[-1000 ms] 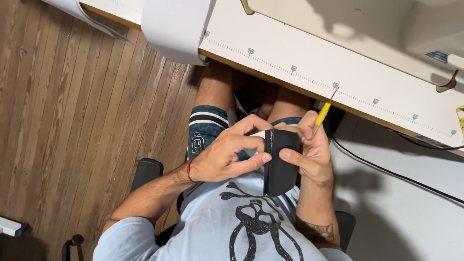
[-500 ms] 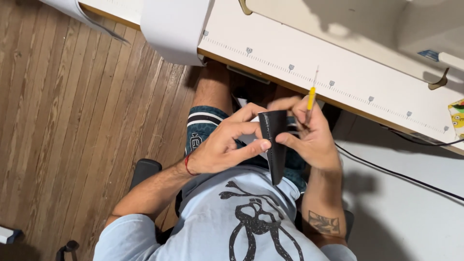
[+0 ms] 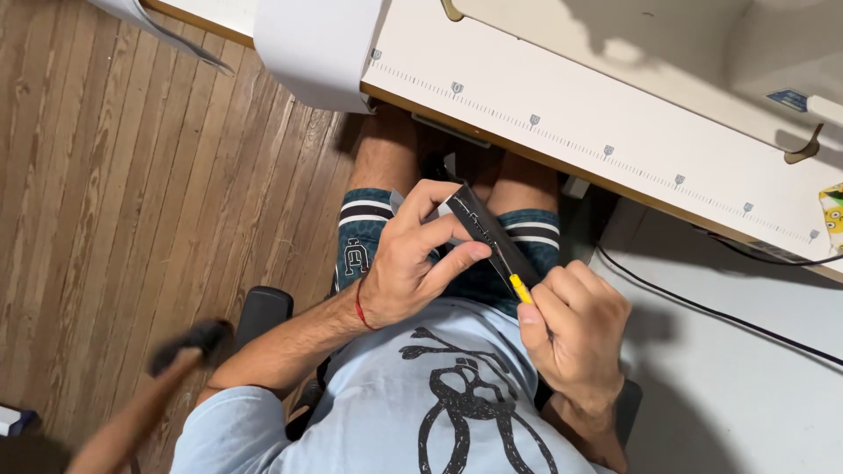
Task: Preparing a small piece of leather by folding and using a hand tool at a sewing station
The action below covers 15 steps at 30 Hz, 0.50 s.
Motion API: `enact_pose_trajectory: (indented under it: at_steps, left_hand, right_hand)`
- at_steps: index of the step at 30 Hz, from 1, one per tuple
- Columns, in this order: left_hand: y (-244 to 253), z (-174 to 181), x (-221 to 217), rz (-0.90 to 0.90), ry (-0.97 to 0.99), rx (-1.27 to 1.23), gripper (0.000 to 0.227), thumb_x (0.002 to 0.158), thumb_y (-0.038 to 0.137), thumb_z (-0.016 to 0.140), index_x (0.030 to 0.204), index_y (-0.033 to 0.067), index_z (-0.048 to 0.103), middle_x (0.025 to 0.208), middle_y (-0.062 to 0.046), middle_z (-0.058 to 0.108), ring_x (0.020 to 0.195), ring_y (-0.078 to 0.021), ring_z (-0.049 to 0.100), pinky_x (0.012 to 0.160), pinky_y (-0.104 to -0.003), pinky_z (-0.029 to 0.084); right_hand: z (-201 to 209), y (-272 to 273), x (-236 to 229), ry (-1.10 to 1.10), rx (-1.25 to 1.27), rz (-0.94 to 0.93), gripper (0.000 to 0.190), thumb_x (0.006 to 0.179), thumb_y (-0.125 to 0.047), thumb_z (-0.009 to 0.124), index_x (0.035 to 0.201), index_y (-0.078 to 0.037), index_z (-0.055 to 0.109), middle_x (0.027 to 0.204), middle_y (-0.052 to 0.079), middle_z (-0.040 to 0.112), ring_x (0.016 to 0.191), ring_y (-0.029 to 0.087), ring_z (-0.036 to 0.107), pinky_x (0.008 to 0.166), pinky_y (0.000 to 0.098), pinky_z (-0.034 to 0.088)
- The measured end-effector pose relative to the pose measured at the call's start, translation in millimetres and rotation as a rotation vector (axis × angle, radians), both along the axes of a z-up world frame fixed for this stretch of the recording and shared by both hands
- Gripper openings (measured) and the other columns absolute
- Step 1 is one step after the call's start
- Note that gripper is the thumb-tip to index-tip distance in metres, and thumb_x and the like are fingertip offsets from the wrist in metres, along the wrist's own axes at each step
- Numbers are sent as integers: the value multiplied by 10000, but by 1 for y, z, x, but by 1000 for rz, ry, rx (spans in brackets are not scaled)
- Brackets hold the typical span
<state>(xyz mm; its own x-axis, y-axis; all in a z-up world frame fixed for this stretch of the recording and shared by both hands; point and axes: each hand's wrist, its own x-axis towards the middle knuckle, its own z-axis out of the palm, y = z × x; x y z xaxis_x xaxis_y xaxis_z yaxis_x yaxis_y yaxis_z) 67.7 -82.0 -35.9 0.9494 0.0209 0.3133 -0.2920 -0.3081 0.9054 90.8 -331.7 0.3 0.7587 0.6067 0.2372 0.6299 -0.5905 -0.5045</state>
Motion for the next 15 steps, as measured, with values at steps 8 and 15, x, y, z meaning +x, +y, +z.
enact_pose_trajectory:
  at_steps: [8, 15]
  left_hand:
    - [-3, 0, -4, 5, -10, 26, 175, 1143, 219, 794, 1165, 46, 808, 1366, -162, 637, 1180, -275, 689, 995, -359, 598]
    - [-4, 2, -5, 3, -22, 7, 173, 1134, 191, 800, 1153, 20, 783, 1356, -184, 638, 1218, -310, 697, 1096, -399, 611]
  right_hand:
    - [-5, -1, -3, -21, -11, 11, 510, 1161, -311, 498, 710, -73, 488, 715, 45, 420, 664, 265, 398, 591, 443, 259]
    - [-17, 1, -5, -3, 42, 46, 550, 1219, -352, 417, 754, -59, 439, 762, 63, 395, 685, 281, 402, 589, 452, 263]
